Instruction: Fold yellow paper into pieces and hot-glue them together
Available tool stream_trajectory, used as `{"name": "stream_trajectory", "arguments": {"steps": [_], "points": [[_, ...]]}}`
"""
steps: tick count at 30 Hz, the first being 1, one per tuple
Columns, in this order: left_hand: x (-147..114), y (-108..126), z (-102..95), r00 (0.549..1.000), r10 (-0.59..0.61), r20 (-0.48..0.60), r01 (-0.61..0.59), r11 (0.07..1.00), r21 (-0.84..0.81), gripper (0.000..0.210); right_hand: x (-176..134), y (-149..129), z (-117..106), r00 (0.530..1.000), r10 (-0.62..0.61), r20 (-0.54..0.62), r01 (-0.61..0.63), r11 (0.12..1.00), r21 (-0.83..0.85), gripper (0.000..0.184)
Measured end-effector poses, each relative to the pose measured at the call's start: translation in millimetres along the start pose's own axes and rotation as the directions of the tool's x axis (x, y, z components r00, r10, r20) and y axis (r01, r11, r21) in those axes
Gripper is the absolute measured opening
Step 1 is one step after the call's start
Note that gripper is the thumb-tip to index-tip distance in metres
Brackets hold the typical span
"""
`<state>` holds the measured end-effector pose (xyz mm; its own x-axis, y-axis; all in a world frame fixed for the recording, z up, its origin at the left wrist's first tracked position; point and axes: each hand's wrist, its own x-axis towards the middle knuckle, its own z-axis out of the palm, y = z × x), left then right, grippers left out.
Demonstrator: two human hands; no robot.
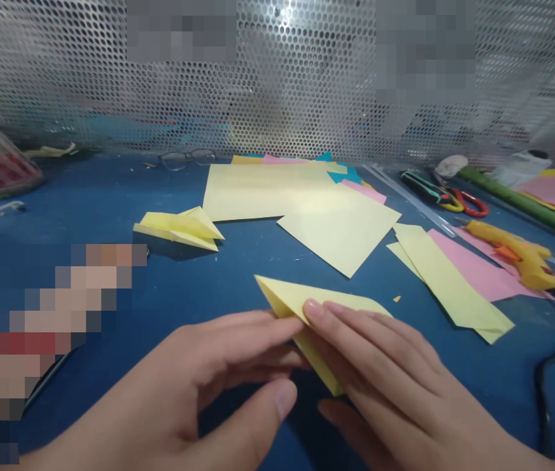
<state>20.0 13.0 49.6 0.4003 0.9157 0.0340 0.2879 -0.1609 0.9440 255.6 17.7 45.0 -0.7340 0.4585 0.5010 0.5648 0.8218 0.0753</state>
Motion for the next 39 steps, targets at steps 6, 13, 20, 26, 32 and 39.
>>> {"name": "stream_trajectory", "arguments": {"steps": [6,13,20,26,32,39], "points": [[7,5,0.6,0.965,-0.263,0.005,0.237,0.861,-0.451,0.022,-3,-5,2,0.999,-0.039,0.002,0.039,0.998,-0.047,0.033],[21,3,-7.7,0.898,-0.424,0.115,0.422,0.758,-0.497,0.043,1,-1,-3,0.995,-0.085,0.041,0.081,0.992,0.095,0.031],[18,8,-2.9,0.907,-0.357,0.223,0.405,0.885,-0.230,0.026,4,7,-9,0.979,0.202,-0.022,-0.174,0.887,0.429,0.023],[9,9,0.8,0.924,-0.276,0.266,0.303,0.951,-0.064,0.025,12,11,-3,0.864,0.313,0.394,-0.503,0.507,0.700,0.010],[9,14,4.3,0.913,-0.289,0.288,0.313,0.949,-0.039,0.037,15,11,-4,0.712,0.265,0.650,-0.702,0.290,0.650,0.035],[13,11,-5.9,0.906,-0.349,0.240,0.383,0.917,-0.113,0.032,18,21,-10,0.797,0.207,0.568,-0.590,0.468,0.658,0.044]]}}
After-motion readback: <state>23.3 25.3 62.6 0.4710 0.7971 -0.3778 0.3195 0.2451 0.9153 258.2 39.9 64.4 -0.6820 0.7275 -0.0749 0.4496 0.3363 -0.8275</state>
